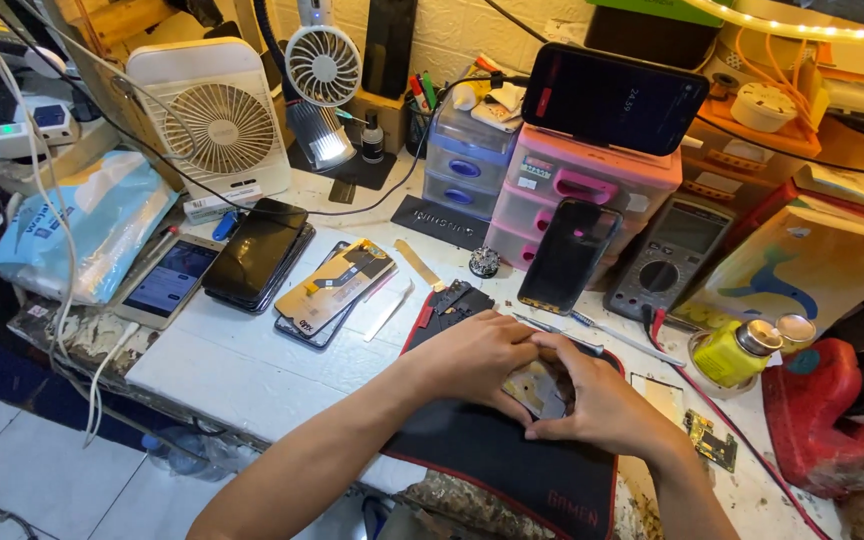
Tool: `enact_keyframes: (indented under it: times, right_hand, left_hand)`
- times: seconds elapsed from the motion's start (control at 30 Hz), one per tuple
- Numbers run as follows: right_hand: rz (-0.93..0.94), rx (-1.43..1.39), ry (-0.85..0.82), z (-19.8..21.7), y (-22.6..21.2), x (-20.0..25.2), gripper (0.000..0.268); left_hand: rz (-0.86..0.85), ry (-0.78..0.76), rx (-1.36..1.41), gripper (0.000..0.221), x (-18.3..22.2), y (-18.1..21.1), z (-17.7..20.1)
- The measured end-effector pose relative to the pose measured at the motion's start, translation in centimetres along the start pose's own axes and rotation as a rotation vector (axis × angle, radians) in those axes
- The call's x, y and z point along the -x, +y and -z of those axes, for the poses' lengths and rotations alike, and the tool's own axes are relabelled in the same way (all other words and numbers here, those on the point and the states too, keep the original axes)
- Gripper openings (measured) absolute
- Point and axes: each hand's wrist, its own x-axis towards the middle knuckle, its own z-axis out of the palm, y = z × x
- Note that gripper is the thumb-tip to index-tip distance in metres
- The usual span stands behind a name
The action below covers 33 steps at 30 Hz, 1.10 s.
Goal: Assembling and aligning internal components of a mobile phone, including the screen and frame, on a repair bench.
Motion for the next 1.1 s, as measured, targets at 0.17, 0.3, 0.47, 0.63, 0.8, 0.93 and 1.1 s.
enact_keyframes:
  times: [0.17,0.3,0.47,0.63,0.8,0.93,1.1]
  right_hand:
    - [-0.009,-0.132,0.126,0.0,1.3,-0.5,0.104]
    - [0.086,-0.234,0.292,0.0,2.6,-1.0,0.11]
    - [0.234,-0.351,0.355,-0.4,2.8,-1.4,0.102]
    - [0.314,-0.37,0.344,-0.4,2.4,-1.0,0.097]
    - [0.344,-0.338,0.328,-0.6,2.8,-1.1,0.108]
    - [0.394,-0.361,0.349,-0.8,2.9,-0.9,0.105]
    - [0.423,-0.353,0.371,-1.0,3.7,-1.3,0.107]
  left_hand:
    - [0.062,0.129,-0.062,0.078,0.1,0.1,1.8]
    - [0.304,0.343,0.2,0.114,-0.2,-0.4,1.6]
    - [0.392,0.439,0.703,0.12,-0.3,0.1,3.8]
    - [0.452,0.365,1.003,0.102,-0.6,-0.1,3.0]
    - [0.431,0.374,0.913,0.097,-0.8,-0.1,2.0]
    - [0.356,0.383,0.912,0.093,-0.9,0.1,1.3]
    - [0.315,0.413,0.873,0.095,-0.8,0.0,0.7]
